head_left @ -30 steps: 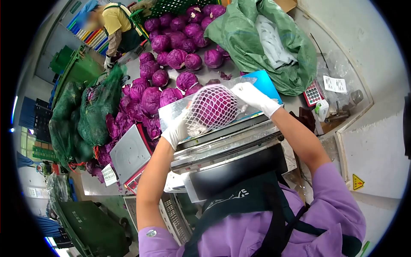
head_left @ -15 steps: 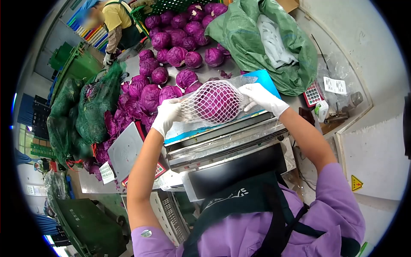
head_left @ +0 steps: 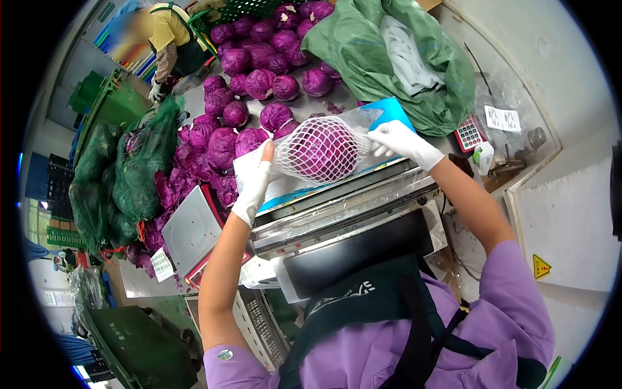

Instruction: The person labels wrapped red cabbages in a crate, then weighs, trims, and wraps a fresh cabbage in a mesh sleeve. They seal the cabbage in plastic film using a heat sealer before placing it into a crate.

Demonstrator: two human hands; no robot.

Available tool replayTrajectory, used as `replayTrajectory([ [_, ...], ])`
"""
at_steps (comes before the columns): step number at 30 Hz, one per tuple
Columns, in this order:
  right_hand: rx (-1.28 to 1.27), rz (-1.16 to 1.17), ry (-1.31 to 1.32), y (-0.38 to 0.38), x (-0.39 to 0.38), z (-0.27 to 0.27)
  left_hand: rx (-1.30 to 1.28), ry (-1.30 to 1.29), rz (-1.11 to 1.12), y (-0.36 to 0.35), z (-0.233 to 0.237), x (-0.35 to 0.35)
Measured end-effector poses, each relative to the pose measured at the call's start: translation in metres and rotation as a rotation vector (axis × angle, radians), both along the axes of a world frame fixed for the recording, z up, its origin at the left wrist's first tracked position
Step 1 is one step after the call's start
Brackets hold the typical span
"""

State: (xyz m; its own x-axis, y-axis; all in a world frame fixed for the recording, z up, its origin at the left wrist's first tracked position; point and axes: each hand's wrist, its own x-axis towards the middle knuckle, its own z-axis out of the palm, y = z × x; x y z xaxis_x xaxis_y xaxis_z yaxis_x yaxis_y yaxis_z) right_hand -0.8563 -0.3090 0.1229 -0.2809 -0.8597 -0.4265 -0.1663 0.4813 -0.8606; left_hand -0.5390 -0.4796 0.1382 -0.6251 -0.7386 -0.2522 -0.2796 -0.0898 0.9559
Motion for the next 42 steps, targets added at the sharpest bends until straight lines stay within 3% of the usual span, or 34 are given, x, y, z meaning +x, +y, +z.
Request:
replayTrajectory([
  [1, 0.003, -0.002, -0.002, 0.010, -0.002, 0.004, -0.056, -0.008, 0.021, -0.007, -0.009, 0.008],
  [3, -0.125, 0.171, 0.751, 0.037, -0.002, 0.024, -0.290, -0.036, 0.031, 0.007, 0.009, 0.027],
  [4, -0.123, 0.176, 0.749, 0.051, -0.006, 0.025, -0.374, -0.204, -0.028, 0.015, 0.021, 0.040],
  [5, -0.255, 0.291, 0.908, 0.065, -0.012, 0.024, -0.456, -0.373, -0.087, 0.022, 0.029, 0.056],
  [7, -0.477, 0.556, 1.228, 0.089, -0.021, 0.016, -0.689, -0.441, -0.350, 0.027, 0.017, 0.097],
  [9, -0.413, 0.764, 1.394, 0.111, -0.022, 0.014, -1.182, -0.559, -0.701, 0.034, 0.010, 0.123],
  [13, -0.500, 0.902, 1.453, 0.109, -0.024, 0.008, -1.578, -0.638, -0.920, 0.036, -0.002, 0.134],
  [15, -0.601, 0.888, 1.435, 0.100, -0.022, 0.000, -1.630, -0.561, -0.902, 0.039, -0.002, 0.118],
  [19, -0.543, 0.836, 1.357, 0.093, -0.013, -0.016, -1.583, -0.671, -0.839, 0.046, -0.025, 0.089],
  [20, -0.481, 0.762, 1.353, 0.096, -0.010, -0.020, -1.466, -0.705, -0.742, 0.048, -0.026, 0.088],
  [21, -0.418, 0.691, 1.341, 0.104, -0.005, -0.027, -1.367, -0.466, -0.562, 0.044, -0.035, 0.095],
  [22, -0.355, 0.539, 1.260, 0.112, 0.003, -0.028, -1.150, -0.466, -0.478, 0.049, -0.029, 0.099],
  [24, -0.489, 0.253, 1.062, 0.129, 0.014, -0.032, -0.806, -0.396, -0.368, 0.049, -0.034, 0.117],
  [25, -0.559, 0.129, 0.956, 0.137, 0.020, -0.034, -0.554, -0.247, -0.254, 0.069, -0.012, 0.114],
  [27, -0.466, 0.127, 0.974, 0.162, 0.033, -0.017, -0.512, -0.198, -0.174, 0.091, -0.003, 0.123],
  [29, -0.440, 0.040, 0.724, 0.189, 0.043, -0.001, -0.442, -0.314, -0.210, 0.115, 0.027, 0.136],
  [32, -0.469, -0.106, 0.484, 0.222, 0.062, 0.067, -0.553, -0.134, -0.126, 0.147, 0.098, 0.146],
  [33, -0.180, -0.261, 0.277, 0.231, 0.072, 0.114, -0.526, -0.093, -0.074, 0.155, 0.127, 0.148],
  [34, -0.167, -0.386, 0.069, 0.236, 0.075, 0.146, -0.578, 0.044, -0.050, 0.158, 0.148, 0.152],
  [35, -0.313, -0.415, 0.170, 0.242, 0.070, 0.162, -0.575, 0.149, 0.068, 0.161, 0.164, 0.156],
  [36, -0.474, -0.476, 0.215, 0.237, 0.072, 0.187, -0.745, 0.180, 0.097, 0.156, 0.179, 0.159],
  [37, -0.805, -0.419, 0.120, 0.224, 0.066, 0.197, -0.817, 0.271, 0.119, 0.151, 0.197, 0.153],
  [38, -0.871, -0.415, 0.206, 0.204, 0.059, 0.207, -0.729, 0.478, 0.189, 0.145, 0.202, 0.131],
  [39, -0.931, -0.469, 0.239, 0.170, 0.053, 0.207, -0.617, 0.471, 0.348, 0.131, 0.200, 0.110],
  [40, -0.953, -0.394, 0.323, 0.134, 0.031, 0.199, -0.487, 0.650, 0.260, 0.102, 0.194, 0.077],
  [41, -1.035, -0.334, -0.144, 0.091, 0.028, 0.201, -0.334, 0.746, 0.341, 0.083, 0.203, 0.035],
  [42, -1.054, -0.379, -0.223, 0.046, 0.013, 0.193, -0.319, 0.845, 0.290, 0.047, 0.193, 0.011],
])
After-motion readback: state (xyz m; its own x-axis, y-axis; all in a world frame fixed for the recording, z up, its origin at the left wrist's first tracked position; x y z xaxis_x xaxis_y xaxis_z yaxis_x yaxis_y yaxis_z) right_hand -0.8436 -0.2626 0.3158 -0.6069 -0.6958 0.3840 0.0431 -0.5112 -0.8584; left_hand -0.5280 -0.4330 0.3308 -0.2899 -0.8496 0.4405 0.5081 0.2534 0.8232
